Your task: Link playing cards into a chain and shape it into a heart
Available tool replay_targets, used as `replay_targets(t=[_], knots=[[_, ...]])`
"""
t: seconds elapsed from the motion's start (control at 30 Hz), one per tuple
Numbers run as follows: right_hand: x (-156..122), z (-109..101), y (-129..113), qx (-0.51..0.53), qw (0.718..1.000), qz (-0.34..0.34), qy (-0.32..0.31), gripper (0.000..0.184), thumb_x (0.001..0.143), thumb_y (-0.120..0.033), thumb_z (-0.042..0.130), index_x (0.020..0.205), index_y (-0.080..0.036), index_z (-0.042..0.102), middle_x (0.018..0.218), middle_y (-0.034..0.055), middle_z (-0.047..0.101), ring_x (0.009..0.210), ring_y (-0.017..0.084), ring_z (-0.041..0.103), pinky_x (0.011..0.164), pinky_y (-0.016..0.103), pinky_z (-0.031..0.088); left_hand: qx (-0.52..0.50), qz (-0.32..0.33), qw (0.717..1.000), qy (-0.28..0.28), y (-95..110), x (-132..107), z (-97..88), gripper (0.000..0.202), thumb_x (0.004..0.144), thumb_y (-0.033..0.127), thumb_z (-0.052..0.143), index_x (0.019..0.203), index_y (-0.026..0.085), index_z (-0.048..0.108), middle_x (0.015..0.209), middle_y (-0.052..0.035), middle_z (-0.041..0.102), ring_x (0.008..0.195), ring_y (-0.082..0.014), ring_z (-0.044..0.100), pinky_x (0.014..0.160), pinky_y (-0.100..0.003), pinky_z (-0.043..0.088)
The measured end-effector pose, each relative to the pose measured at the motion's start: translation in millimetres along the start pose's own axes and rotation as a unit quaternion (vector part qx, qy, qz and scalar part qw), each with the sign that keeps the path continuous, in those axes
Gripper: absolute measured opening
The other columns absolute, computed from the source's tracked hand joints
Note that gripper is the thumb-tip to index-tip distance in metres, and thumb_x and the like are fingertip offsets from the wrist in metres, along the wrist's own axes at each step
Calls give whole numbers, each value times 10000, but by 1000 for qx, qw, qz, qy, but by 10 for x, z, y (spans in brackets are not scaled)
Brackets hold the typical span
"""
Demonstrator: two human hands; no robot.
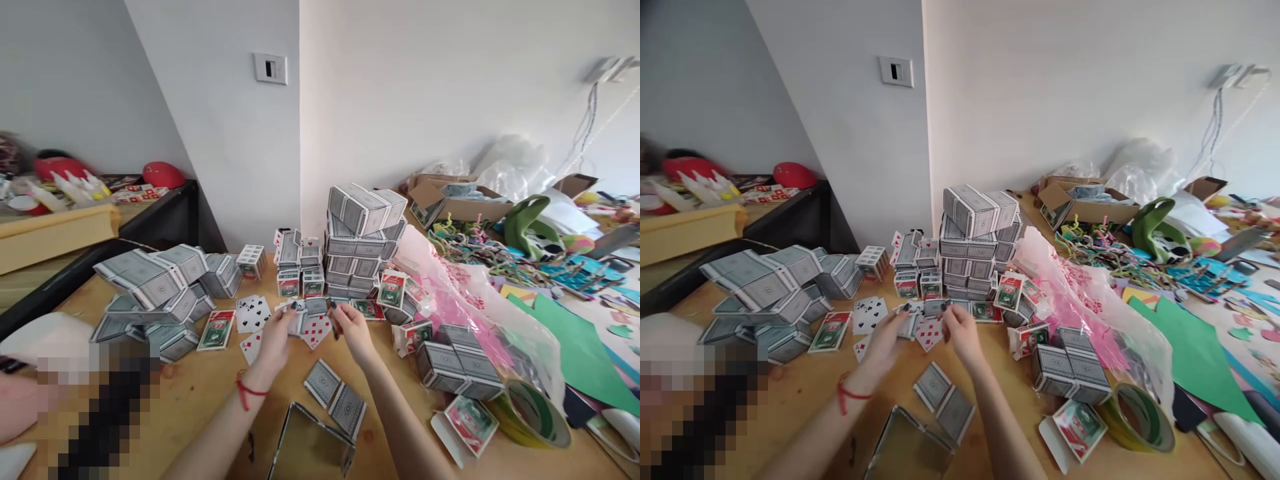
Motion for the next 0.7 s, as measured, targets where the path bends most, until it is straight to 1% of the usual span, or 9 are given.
replay_targets(t=[0.03,0.07,0.1,0.2,0.27,0.33,0.4,0.5,0.7], knots=[[52,-243,85,-58,992,13,107,244,769,-395,567,677,-172,535,437,-87,395,351,49,336,336,161,258,12,22,1000,4,-60,43,4,179,640,225,667,772,120,609,751,-36,652,688,-150,598,632,-249,472],[70,-374,207,-96,982,43,157,277,754,-442,555,696,-172,532,453,-79,419,346,55,341,323,170,243,32,50,998,17,-101,76,2,175,650,253,655,756,125,600,753,-29,645,695,-146,587,641,-246,460],[79,-423,331,-116,977,65,166,318,761,-489,511,729,-174,532,480,-66,455,349,64,366,321,177,249,57,75,995,23,-137,98,14,174,666,279,638,744,129,597,742,-21,634,688,-138,571,643,-242,447],[73,-408,569,-186,970,59,143,405,770,-566,433,685,-176,505,478,-48,468,351,78,389,332,196,274,157,118,981,12,-238,116,80,216,709,351,584,705,135,587,683,-15,608,645,-143,538,609,-247,421],[63,-357,614,-248,961,31,118,387,751,-543,489,621,-179,479,450,-55,437,364,77,387,359,198,283,213,132,968,-9,-282,99,108,226,720,356,566,744,136,611,732,-37,627,701,-166,552,642,-261,427],[59,-302,629,-281,956,21,83,358,752,-515,508,650,-173,510,439,-57,434,375,82,384,374,204,275,227,135,964,-27,-304,80,110,270,752,374,519,817,137,632,796,-60,644,773,-188,571,680,-275,438],[57,-286,591,-278,958,10,69,338,756,-488,515,635,-173,507,429,-61,414,388,84,377,393,208,277,238,134,961,-37,-307,71,102,312,785,392,471,842,134,636,799,-70,647,767,-192,578,670,-280,442],[63,-299,570,-246,967,26,65,323,756,-460,516,599,-180,477,417,-66,391,378,83,351,390,213,261,278,139,949,-47,-298,70,112,302,804,388,445,811,139,616,769,-62,636,716,-180,566,633,-273,434],[48,-296,587,-222,972,34,67,305,727,-431,544,577,-183,449,446,-69,364,408,78,332,410,213,246,359,198,912,-31,-259,-12,139,216,816,357,429,747,172,517,716,-21,561,674,-158,508,635,-261,402]])
Point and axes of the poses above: each hand's wrist, its own x-axis towards the middle knuckle, its own z-axis out of the palm, y = z × x, the point moved 8 cm from there along x, towards the middle knuckle
